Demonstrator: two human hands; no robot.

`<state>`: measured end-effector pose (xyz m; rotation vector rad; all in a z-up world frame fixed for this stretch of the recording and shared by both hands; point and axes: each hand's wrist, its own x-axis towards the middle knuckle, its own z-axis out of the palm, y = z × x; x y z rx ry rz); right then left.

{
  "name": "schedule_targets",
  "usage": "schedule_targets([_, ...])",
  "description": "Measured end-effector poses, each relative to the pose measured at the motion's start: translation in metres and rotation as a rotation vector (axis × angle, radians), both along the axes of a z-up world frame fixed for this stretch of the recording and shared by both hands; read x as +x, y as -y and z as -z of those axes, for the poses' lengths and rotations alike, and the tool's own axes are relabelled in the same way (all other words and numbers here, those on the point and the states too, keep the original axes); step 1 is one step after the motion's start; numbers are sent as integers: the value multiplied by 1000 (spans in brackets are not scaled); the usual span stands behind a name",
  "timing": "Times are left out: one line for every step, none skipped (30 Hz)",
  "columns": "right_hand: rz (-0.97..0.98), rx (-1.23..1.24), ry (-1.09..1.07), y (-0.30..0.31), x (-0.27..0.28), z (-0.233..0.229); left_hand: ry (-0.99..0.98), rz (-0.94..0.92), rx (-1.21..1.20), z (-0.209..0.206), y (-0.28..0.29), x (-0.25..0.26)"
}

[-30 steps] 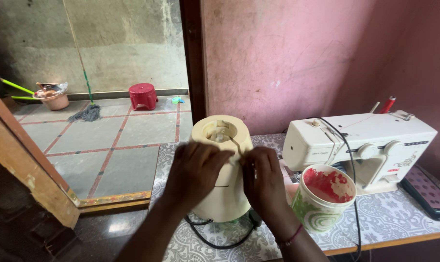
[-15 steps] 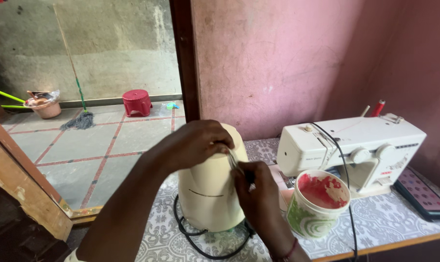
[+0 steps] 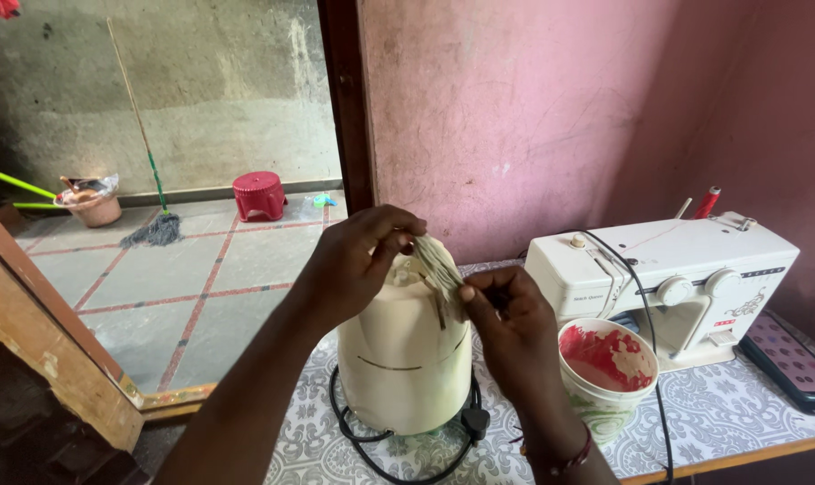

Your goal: The person wipes the exterior surfaces and crevices of a mixer grinder base using a white cloth, turning it over several times to clean different sides.

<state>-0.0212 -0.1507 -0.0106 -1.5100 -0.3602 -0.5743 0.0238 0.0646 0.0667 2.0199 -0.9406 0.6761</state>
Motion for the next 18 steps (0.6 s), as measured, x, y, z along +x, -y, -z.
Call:
schedule_targets([-76,89,7,-1,7,-5,-179,14,-116,0,2,-1])
schedule_targets([-152,177,14,-2,14,-9,-329,155,-197,-1,3,0])
schedule_targets([-230,264,19,-2,19,-11,-482,293,-280,-2,6,1])
schedule_targets([-258,280,4,-1,21,-12,-636,431,-364,-2,7,1])
schedule_targets([-288,297,-5,-1,24,-15,-670,404,-335,-3,9,-1])
schedule_targets([-318,313,-14,-1,26,-17,-704,377,-307,-2,13,-4])
schedule_targets([-307,306,-2,-2,26,-18,-742,348,-281,0,16,-9])
schedule_targets([-296,299,11,-1,26,-19,-692,307,-265,-1,17,-12])
schedule_targets([-284,290,25,-1,26,-21,-641,267,-250,-2,19,-13])
schedule_targets([-268,303,26,-1,25,-22,-589,227,-236,-4,20,-15])
schedule_targets([-249,318,23,-1,21,-22,-579,160,-219,-6,18,-17])
schedule_targets([-230,333,20,0,19,-23,-569,93,-202,-7,14,-18])
schedule_targets([-221,355,63,2,18,-26,-554,30,-183,-9,13,-18])
schedule_targets([-213,377,105,5,17,-29,-286,-55,-55,-11,10,-14])
schedule_targets([-205,399,144,7,16,-30,-20,-137,72,-14,4,-10])
schedule_targets([-152,347,125,9,13,-31,247,-216,198,-13,2,-6])
schedule_targets([-106,292,104,11,9,-30,-3,-127,121,-13,-1,0])
schedule_targets([-60,237,83,12,7,-30,-253,-37,43,-16,-5,10])
